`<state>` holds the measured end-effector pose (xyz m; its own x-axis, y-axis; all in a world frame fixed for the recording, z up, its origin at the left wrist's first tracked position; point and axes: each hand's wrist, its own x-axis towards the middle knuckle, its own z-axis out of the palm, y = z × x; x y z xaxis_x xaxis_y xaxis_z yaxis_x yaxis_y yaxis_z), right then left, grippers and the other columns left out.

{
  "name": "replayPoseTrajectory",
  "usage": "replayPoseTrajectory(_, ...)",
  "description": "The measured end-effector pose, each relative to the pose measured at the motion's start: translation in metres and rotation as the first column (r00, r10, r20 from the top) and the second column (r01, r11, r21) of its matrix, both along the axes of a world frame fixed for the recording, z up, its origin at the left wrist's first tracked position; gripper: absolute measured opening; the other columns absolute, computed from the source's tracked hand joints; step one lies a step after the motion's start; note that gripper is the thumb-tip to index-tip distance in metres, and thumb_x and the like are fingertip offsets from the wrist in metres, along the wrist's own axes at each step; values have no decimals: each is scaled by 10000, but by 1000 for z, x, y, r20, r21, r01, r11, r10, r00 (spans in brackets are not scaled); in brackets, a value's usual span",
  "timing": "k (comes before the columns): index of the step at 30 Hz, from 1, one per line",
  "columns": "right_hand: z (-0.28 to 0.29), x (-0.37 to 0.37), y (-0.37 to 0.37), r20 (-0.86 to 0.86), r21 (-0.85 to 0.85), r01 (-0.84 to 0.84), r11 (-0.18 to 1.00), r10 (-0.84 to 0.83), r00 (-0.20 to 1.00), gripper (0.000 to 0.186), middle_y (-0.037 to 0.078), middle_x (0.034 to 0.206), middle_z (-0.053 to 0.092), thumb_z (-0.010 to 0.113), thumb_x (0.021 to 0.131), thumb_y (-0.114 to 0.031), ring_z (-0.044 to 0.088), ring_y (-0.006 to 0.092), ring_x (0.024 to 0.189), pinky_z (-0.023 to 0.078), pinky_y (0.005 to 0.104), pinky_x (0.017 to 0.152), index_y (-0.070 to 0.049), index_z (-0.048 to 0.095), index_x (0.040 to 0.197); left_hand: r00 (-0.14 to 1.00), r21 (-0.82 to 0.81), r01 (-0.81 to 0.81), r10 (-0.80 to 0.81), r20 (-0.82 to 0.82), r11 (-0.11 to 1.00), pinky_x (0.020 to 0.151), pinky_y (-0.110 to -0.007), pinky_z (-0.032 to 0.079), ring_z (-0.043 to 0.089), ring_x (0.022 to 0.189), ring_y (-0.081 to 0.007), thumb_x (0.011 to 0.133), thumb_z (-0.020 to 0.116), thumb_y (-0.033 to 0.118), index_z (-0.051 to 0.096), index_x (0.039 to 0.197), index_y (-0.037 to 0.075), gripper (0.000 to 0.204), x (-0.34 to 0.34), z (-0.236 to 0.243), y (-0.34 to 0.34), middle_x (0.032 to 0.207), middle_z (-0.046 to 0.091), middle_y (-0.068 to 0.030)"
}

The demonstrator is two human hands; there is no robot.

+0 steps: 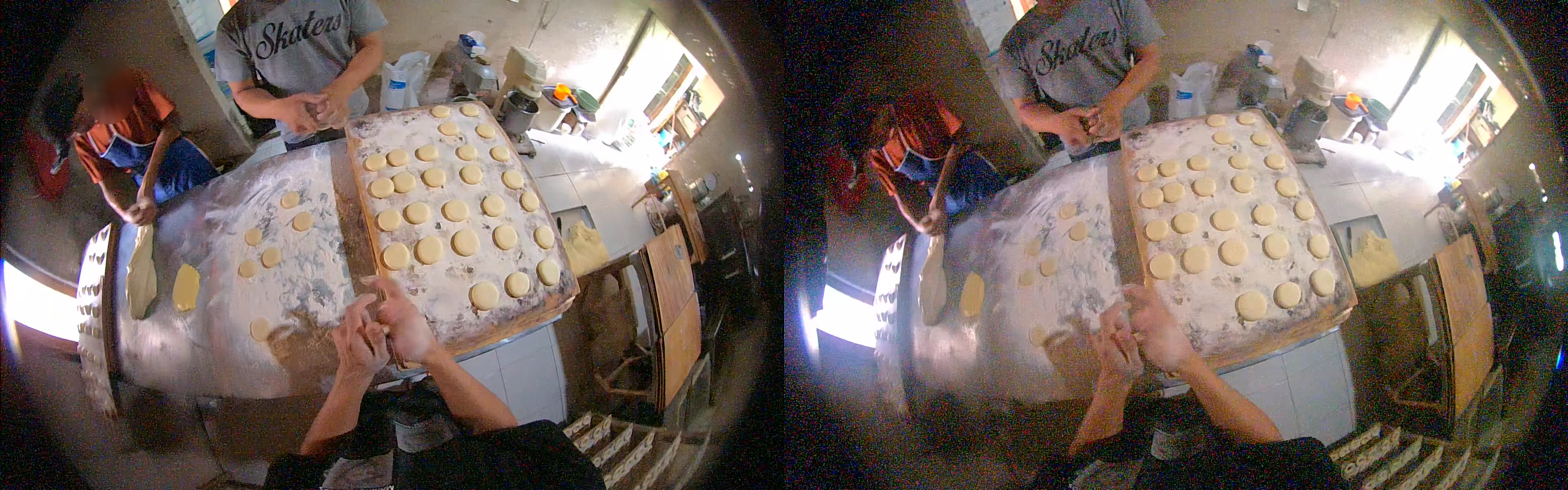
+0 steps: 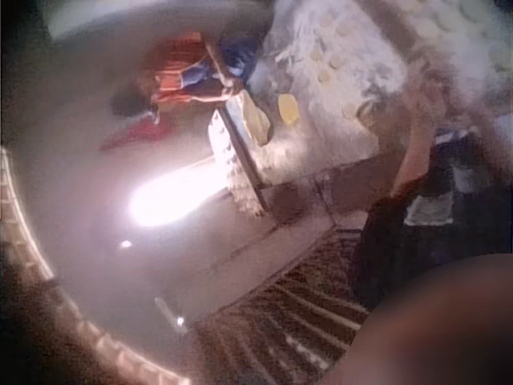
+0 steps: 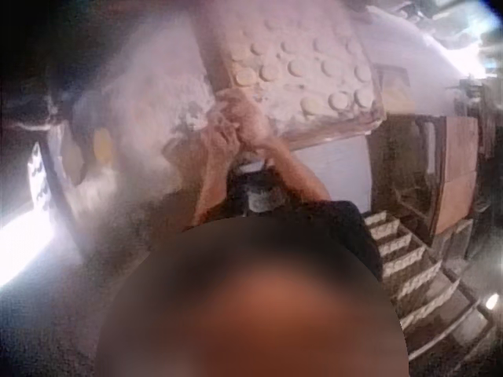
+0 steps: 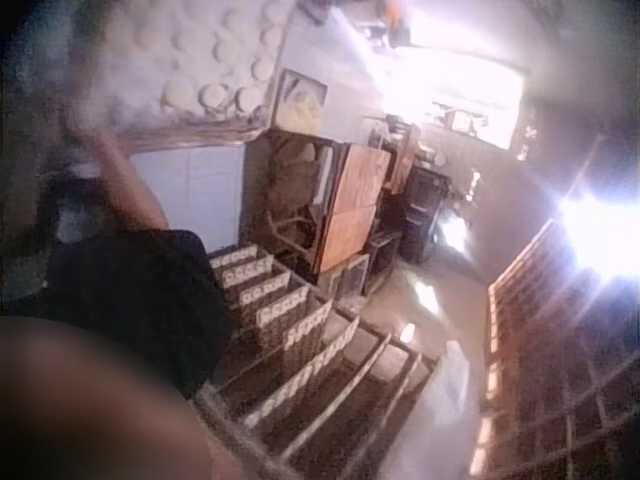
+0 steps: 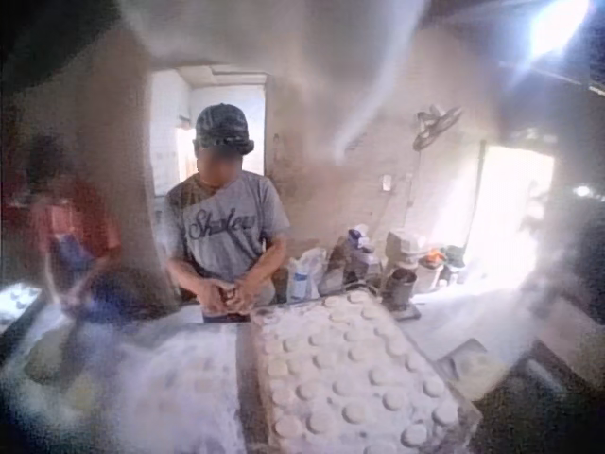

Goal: The person shapes small dough pieces into rings by hand and places them on a wooden board. They repeat this process continuously while coworkers handle dough in the background.

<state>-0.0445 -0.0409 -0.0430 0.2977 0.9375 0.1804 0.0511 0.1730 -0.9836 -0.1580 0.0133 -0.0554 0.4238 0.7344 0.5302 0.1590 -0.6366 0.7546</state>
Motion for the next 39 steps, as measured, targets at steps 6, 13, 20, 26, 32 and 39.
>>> replayPoseTrajectory(6,14,25,-33,-97,-119,-67,991,56,994,696,90,930,602,306,989,-648,608,199,838,507,351,776,-73,387,1372,990,-24,-1,4,138,1000,545,-304,462,576,583,-201,988,471,122,571,1031,38,138,28,0,-27,770,595,-104)
replayPoseTrajectory(13,3,47,-48,-110,-7,-139,990,138,984,392,42,879,602,362,1050,-412,559,133,752,467,275,660,-104,361,1293,999,-262,35,-25,40,965,614,-342,532,693,676,-269,963,536,121,590,1008,56,95,43,13,-43,770,657,-118)
replayPoseTrajectory(20,1,59,-60,-669,-59,13,998,-49,741,492,59,822,589,471,1001,-429,554,157,698,474,302,654,-100,347,1345,998,-169,50,-42,48,984,618,-391,545,706,730,-347,1002,480,141,557,1046,89,103,54,28,-46,824,661,-151)
replayPoseTrajectory(26,5,55,-60,135,-249,-30,968,66,989,581,48,853,585,356,1015,-565,533,133,621,460,305,657,-95,420,1352,990,-241,55,-85,-114,969,618,-421,537,694,707,-382,1028,467,251,516,1133,78,208,55,32,-55,796,661,-197)
replayPoseTrajectory(32,5,66,-53,46,-358,171,918,-166,985,705,113,1020,602,432,1013,-509,602,210,800,497,354,692,-13,266,1486,951,-397,-70,-59,-304,915,941,-528,449,553,1122,-451,1023,464,290,409,1346,18,425,70,30,-35,1198,536,-333)
replayPoseTrajectory(39,6,67,-59,649,-391,346,853,-11,761,711,314,1117,587,644,888,-269,575,460,1012,457,515,898,77,329,1423,685,-333,-172,-130,-716,927,968,-537,438,515,1157,-481,902,648,298,313,1461,97,682,42,21,-31,1225,496,-294)
